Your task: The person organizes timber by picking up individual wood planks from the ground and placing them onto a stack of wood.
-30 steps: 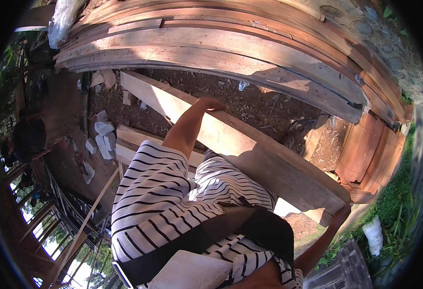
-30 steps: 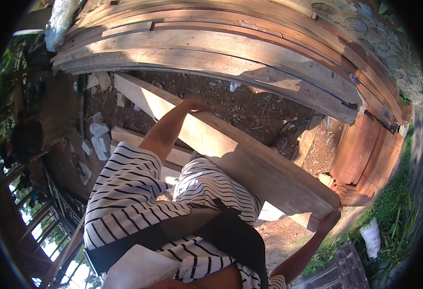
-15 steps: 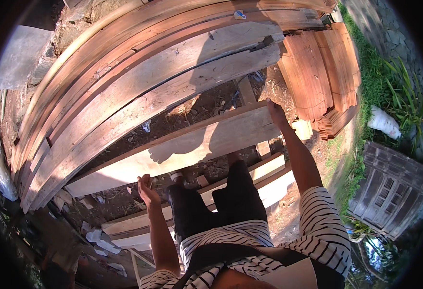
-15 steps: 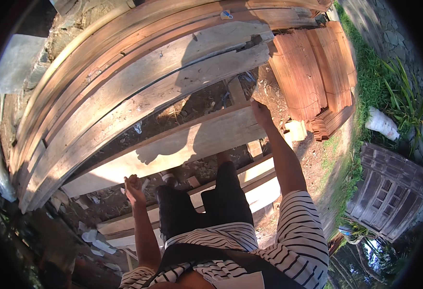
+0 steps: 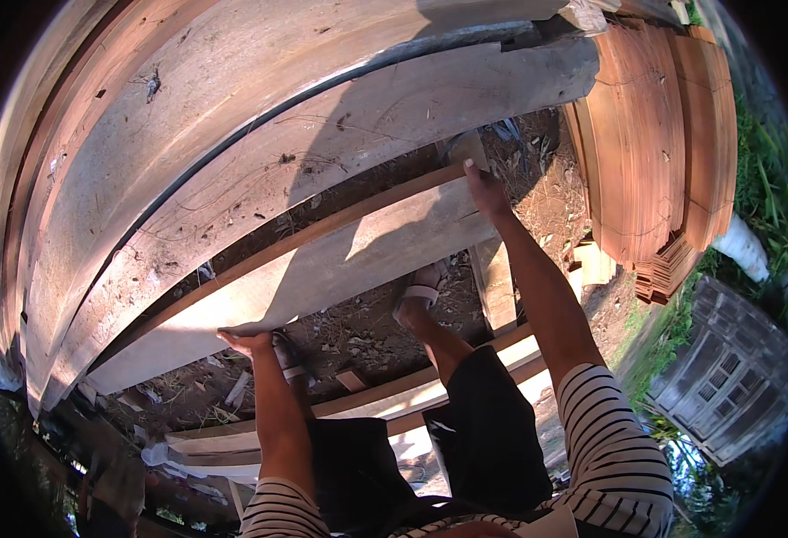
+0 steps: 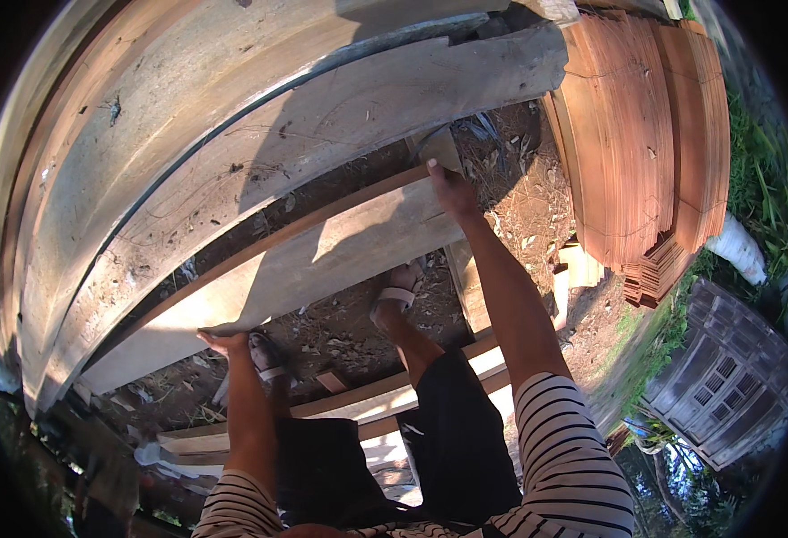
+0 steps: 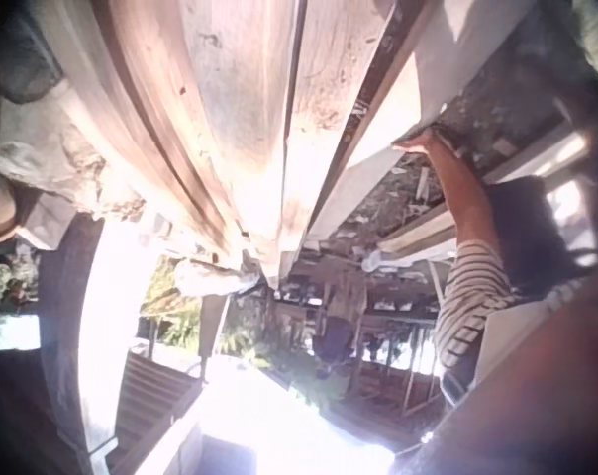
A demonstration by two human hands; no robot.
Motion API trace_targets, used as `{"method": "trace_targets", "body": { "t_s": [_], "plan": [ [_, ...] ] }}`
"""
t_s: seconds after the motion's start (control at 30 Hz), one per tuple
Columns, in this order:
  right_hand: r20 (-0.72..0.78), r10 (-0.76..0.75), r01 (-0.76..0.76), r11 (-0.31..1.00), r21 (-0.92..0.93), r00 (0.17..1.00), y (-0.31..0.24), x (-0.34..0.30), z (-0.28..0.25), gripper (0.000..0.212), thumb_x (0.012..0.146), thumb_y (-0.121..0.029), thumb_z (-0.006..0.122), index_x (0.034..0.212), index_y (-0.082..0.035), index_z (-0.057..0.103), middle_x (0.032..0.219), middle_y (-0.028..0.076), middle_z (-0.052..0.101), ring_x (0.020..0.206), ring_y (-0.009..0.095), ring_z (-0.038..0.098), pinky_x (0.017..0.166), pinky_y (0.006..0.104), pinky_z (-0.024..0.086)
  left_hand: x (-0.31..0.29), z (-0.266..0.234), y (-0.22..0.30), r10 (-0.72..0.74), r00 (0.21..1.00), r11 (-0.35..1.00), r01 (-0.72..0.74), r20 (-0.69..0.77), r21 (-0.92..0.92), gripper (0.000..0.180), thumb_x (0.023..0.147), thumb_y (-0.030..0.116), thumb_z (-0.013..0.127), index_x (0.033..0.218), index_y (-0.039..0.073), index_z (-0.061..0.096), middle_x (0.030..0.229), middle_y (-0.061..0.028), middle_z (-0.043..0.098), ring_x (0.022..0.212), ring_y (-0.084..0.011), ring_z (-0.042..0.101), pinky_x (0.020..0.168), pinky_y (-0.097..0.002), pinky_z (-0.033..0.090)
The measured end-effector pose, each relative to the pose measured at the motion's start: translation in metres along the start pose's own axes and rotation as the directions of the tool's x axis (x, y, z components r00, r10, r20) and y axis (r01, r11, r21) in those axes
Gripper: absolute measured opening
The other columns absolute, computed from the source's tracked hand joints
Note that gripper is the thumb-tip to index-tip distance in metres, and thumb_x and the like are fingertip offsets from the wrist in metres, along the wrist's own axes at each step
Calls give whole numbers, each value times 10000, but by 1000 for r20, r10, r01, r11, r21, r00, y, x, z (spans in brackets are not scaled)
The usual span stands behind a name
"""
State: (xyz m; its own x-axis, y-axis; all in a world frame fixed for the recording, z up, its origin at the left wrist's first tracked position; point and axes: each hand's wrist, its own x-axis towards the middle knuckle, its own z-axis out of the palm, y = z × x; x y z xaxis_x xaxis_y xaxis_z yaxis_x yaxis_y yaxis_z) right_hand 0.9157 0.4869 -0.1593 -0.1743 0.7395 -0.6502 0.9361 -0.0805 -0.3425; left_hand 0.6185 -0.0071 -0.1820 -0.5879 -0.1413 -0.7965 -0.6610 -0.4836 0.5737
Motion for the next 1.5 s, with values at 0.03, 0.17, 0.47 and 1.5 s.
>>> {"method": "trace_targets", "body": {
  "t_s": [0.03, 0.17, 0.47, 1.5],
  "plan": [
    [-13, 11, -11, 1000, -8, 1000, 0, 2, 0, 742, 938, -682, 332, 1259, -79, 624, 1214, 281, 614, 1193, 455, 546, 1029, 473, 414, 12, -2, -3, 60, 998, 998, -59, -21, 24, 861, 848, 763, 460, 1511, 229, 330, 1585, -51, 257, 1447, -313, 232, 1170, -589, 151],
    [-103, -189, 202, 970, 133, 976, -26, -6, -4, 688, 942, -599, 447, 1313, -27, 548, 1207, 300, 602, 1187, 464, 546, 1021, 480, 417, 65, -21, 3, 176, 984, 981, -174, -16, 83, 815, 886, 763, 398, 1517, 252, 329, 1583, -32, 284, 1453, -285, 243, 1197, -539, 142],
    [-467, -400, 300, 913, -276, 789, -42, -39, 101, 988, 881, -565, 622, 1472, 117, 220, 1509, 392, 187, 1411, 501, 245, 1167, 509, 246, 52, -12, 8, -153, 974, 985, 165, 167, -58, 802, 851, 746, 520, 1431, 201, 422, 1460, -66, 413, 1320, -312, 403, 1098, -553, 308],
    [717, 240, -520, 831, 197, 655, -139, -296, 288, 1006, 833, -713, 580, 1524, -61, 249, 1554, 130, 311, 1406, 280, 360, 1119, 470, 321, 2, -274, 253, 492, 870, 564, -290, -33, 773, 847, 931, 442, 628, 1498, -65, 256, 1463, -209, 428, 1357, -250, 398, 1106, -349, 324]
  ]
}}
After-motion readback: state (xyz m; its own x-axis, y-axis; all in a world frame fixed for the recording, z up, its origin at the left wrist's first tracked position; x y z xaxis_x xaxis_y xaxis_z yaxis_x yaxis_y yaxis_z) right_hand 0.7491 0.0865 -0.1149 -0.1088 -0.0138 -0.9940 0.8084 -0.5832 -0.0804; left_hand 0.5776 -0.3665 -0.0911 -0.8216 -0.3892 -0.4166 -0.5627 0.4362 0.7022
